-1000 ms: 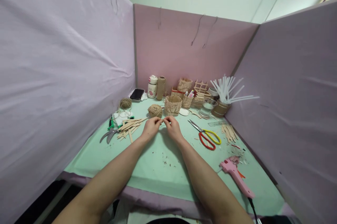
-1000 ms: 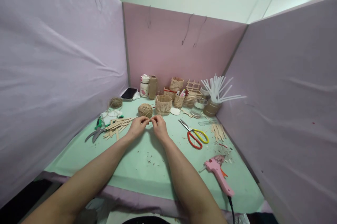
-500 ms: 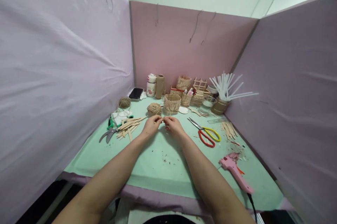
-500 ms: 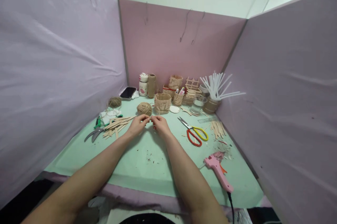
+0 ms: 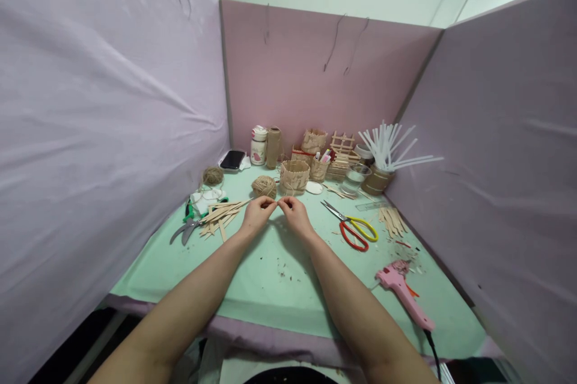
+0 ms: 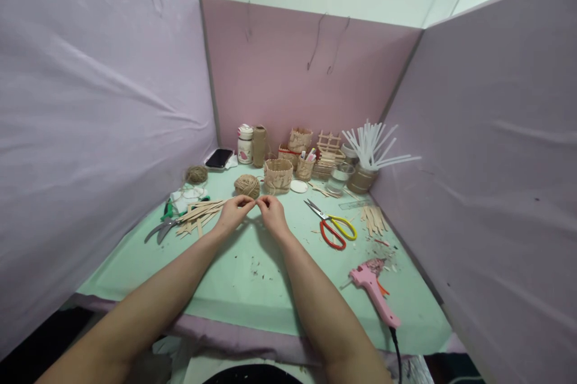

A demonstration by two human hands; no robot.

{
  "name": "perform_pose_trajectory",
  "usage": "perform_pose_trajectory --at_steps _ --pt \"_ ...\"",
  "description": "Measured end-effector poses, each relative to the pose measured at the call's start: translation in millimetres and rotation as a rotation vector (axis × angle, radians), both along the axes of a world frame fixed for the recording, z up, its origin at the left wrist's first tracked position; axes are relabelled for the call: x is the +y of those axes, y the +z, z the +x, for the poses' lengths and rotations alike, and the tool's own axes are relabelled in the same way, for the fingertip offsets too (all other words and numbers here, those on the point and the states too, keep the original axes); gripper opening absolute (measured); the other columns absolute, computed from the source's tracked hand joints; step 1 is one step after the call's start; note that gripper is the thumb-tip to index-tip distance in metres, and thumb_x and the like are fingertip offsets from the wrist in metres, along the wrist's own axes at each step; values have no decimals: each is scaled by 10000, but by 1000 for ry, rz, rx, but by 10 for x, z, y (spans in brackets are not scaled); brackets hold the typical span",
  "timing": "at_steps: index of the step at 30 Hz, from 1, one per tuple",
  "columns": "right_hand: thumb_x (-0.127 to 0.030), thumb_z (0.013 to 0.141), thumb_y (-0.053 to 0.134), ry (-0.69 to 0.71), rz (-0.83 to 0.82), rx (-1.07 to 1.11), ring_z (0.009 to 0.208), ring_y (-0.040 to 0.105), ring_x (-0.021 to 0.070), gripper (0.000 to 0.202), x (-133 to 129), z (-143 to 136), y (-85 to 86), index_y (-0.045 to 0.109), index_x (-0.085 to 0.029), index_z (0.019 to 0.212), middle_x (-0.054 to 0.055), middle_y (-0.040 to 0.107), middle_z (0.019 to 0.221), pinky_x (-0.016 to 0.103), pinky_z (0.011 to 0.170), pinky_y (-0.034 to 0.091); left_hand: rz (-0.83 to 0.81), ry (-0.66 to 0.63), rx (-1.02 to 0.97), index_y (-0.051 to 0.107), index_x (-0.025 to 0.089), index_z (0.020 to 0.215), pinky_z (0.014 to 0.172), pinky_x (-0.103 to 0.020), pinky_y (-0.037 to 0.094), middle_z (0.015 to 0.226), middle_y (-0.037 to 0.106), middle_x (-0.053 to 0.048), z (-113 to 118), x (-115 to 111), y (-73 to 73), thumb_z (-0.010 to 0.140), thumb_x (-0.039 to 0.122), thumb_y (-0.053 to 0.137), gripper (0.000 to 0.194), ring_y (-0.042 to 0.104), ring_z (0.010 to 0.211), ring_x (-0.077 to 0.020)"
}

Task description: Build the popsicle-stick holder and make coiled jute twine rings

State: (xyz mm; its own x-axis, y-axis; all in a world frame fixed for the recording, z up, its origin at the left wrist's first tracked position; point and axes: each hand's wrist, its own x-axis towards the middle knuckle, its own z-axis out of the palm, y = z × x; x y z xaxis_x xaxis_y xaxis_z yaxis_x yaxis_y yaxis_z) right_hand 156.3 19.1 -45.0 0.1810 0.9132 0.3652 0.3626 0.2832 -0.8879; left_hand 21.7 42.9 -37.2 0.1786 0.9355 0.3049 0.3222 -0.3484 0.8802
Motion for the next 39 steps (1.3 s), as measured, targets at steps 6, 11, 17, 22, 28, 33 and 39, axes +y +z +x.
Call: perform_pose_trajectory --at_steps 6,11,17,22,28,33,39 --pt "-259 769 491 -7 17 -119 757 534 172 120 23 -13 -69 579 -195 720 27 605 759 301 743 422 208 90 213 673 172 716 776 -304 444 790 660 -53 10 15 -51 751 229 559 132 587 797 -183" --pt "-224 762 478 -11 14 -184 770 521 173 94 10 -16 -81 550 -203 707 21 578 760 303 761 414 309 98 299 654 173 711 792 -322 436 816 629 -70 30 2 -67 752 195 563 102 569 836 -203" --pt "-217 744 492 -23 -10 -145 757 533 169 93 4 -24 -69 576 -202 708 21 614 768 302 754 426 317 107 279 635 175 679 824 -343 448 837 617 -65 36 -10 -57 723 156 574 78 564 858 -202" --pt "-276 733 503 -3 -103 12 672 546 160 144 1 -17 -37 594 -187 666 11 636 696 280 677 426 222 70 109 654 169 706 669 -265 494 898 594 -68 49 -2 -66 733 173 560 97 576 872 -179" --pt "-299 722 532 -104 -68 8 680 564 166 162 -39 -17 7 619 -179 656 29 656 706 287 700 424 172 52 31 672 168 716 652 -250 511 904 589 -70 50 6 -63 746 236 578 119 586 879 -175" --pt "-302 716 532 -95 -84 37 658 553 160 168 -36 -21 6 606 -177 630 21 636 676 279 672 417 139 61 11 673 166 692 701 -273 497 869 630 -72 44 58 -94 717 264 586 134 595 855 -180" --pt "-337 716 521 -34 -143 108 601 507 140 212 -27 -3 1 588 -169 605 -4 569 579 249 587 388 -181 -34 -240 663 148 709 707 -285 463 719 642 -38 102 93 -133 656 359 642 219 571 707 -147"
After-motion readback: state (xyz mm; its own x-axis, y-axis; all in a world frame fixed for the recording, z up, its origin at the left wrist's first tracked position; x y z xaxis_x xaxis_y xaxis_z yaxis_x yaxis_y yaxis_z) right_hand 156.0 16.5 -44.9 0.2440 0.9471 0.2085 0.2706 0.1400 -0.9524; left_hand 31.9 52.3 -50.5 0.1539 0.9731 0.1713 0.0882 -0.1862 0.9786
